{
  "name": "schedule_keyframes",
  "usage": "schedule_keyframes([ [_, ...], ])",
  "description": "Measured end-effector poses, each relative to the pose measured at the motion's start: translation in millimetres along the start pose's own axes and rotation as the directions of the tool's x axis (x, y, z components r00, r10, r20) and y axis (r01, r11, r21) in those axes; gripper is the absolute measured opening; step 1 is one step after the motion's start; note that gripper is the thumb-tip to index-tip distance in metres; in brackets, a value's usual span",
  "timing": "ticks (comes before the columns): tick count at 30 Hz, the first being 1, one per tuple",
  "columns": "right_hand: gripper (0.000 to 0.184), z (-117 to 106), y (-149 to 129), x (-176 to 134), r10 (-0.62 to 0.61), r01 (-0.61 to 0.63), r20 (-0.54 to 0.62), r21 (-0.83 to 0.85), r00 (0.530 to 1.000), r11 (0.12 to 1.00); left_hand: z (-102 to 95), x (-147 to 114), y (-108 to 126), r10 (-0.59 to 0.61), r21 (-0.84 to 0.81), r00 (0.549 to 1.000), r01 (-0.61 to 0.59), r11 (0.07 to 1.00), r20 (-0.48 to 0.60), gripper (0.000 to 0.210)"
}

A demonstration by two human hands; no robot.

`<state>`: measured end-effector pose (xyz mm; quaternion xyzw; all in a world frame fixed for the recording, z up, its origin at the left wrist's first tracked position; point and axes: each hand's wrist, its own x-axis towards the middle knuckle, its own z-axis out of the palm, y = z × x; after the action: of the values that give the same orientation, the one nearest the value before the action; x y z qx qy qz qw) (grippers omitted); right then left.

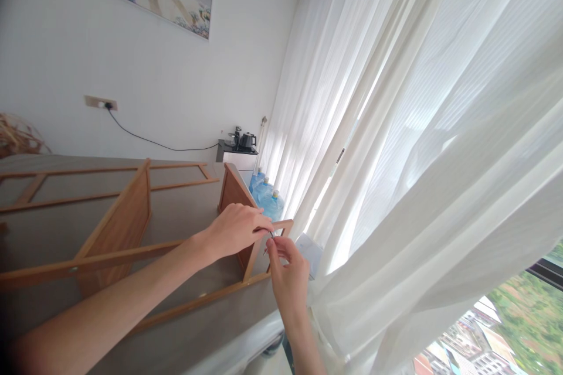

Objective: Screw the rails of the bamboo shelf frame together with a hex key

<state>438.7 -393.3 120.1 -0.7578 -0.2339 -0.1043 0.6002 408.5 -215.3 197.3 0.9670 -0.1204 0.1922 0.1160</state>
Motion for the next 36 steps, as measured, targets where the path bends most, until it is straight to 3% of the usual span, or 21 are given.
schedule_keyframes([
  [4,0.032,-3,2,-5,-0.198,0.181,-0.051,-0.237,0.979,0.955,-2.6,-1,2,-0.006,0.003,1.0,0.006,1.0,-0.003,0.027],
  [7,0.026,-6,6,-3,-0.442,0.377,-0.055,-0.436,0.895,0.818,-6.4,-2,5,-0.007,0.006,1.0,0.007,1.0,0.006,0.027],
  [9,0.024,-8,10,1,-0.535,0.445,-0.023,-0.523,0.845,0.727,-7.6,-2,5,-0.006,0.007,1.0,0.006,1.0,0.005,0.027],
  [19,0.016,-16,13,11,-0.647,0.58,0.118,-0.581,0.754,0.57,-5.0,-1,3,-0.005,0.013,1.0,0.005,1.0,0.003,0.027],
  [24,0.021,-21,10,15,-0.66,0.621,0.178,-0.577,0.73,0.531,-8.0,-1,6,0.004,0.023,0.999,-0.004,1.0,0.034,0.026],
  [26,0.023,-24,10,16,-0.615,0.608,0.192,-0.53,0.765,0.592,-8.1,-1,6,0.014,0.035,0.999,-0.015,0.999,0.032,0.027],
  [30,0.02,-27,8,19,-0.358,0.38,0.126,-0.307,0.925,0.873,-7.6,-1,5,0.028,0.054,0.999,-0.029,0.998,0.028,0.028],
  [33,0.026,-21,6,19,-0.221,0.237,0.099,-0.208,0.97,0.949,-7.0,0,4,0.01,0.056,1.0,-0.011,0.998,0.023,0.027],
  [36,0.036,-12,2,18,-0.081,0.092,0.15,-0.065,0.985,0.994,-5.2,1,4,-0.005,0.039,1.0,0.005,0.999,0.007,0.027],
])
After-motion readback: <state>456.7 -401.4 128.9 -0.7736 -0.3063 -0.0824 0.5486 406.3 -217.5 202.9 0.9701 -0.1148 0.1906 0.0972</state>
